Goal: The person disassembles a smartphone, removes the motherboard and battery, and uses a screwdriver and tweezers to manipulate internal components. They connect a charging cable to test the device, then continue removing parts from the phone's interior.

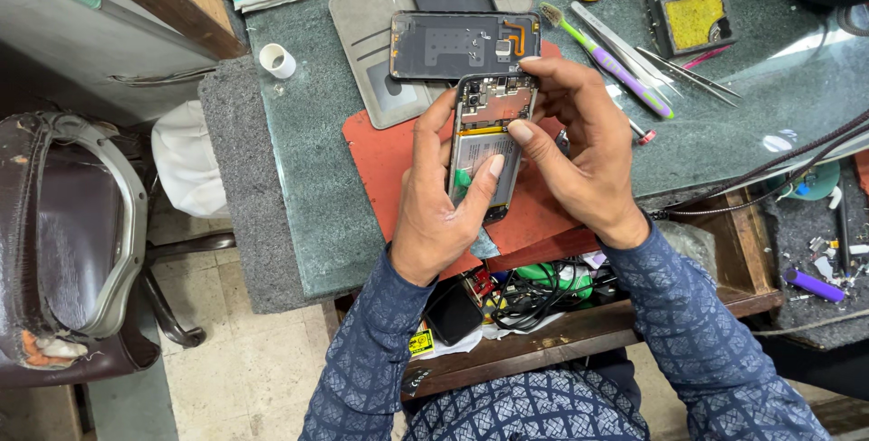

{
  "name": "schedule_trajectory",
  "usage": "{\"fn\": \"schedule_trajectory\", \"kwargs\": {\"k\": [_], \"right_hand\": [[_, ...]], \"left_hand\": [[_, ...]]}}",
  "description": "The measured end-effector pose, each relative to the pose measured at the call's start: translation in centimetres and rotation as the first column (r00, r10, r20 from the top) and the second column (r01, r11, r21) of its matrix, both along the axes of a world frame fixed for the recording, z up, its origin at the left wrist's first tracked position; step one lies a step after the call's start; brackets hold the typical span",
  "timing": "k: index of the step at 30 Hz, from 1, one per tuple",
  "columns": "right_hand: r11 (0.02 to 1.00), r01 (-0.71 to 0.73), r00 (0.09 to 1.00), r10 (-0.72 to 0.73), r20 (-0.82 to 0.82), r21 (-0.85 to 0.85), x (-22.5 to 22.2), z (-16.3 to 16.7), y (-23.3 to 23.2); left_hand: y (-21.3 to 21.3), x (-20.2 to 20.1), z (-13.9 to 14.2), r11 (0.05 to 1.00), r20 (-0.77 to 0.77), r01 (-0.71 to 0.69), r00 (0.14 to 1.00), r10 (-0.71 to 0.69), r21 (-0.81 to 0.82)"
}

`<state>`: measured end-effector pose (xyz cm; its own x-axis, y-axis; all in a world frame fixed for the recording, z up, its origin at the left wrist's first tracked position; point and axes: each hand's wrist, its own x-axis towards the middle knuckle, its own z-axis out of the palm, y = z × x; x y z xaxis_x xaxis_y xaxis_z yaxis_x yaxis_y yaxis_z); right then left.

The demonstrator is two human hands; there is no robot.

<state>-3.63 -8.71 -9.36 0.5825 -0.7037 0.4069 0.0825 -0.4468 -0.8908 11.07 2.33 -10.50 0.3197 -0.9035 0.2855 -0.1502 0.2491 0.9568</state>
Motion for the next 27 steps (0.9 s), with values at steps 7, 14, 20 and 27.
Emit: {"fn": "schedule_trajectory", "kwargs": {"k": [7, 14, 20, 27], "right_hand": [[1.000, 0.010, 1.000, -0.010, -0.001, -0.023, 0.3, -0.2, 0.1], [1.000, -0.009, 1.000, 0.009, 0.019, 0.014, 0.2, -0.7, 0.0], [1.000, -0.005, 0.998, 0.004, 0.055, 0.016, 0.2, -1.2, -0.1], [1.000, 0.016, 0.999, -0.016, 0.040, -0.001, 0.0, -0.7, 0.5]], "left_hand": [[0.1, 0.2, 0.0, 0.999, -0.006, 0.017, 1.000, -0.017, 0.028], [0.0, 0.3, 0.4, 0.999, 0.018, 0.037, 0.999, -0.037, 0.022], [0.0, 0.5, 0.5, 0.998, 0.042, 0.064, 0.997, -0.065, 0.018], [0.1, 0.1, 0.3, 0.998, -0.092, 0.062, 0.994, -0.061, 0.015]]}}
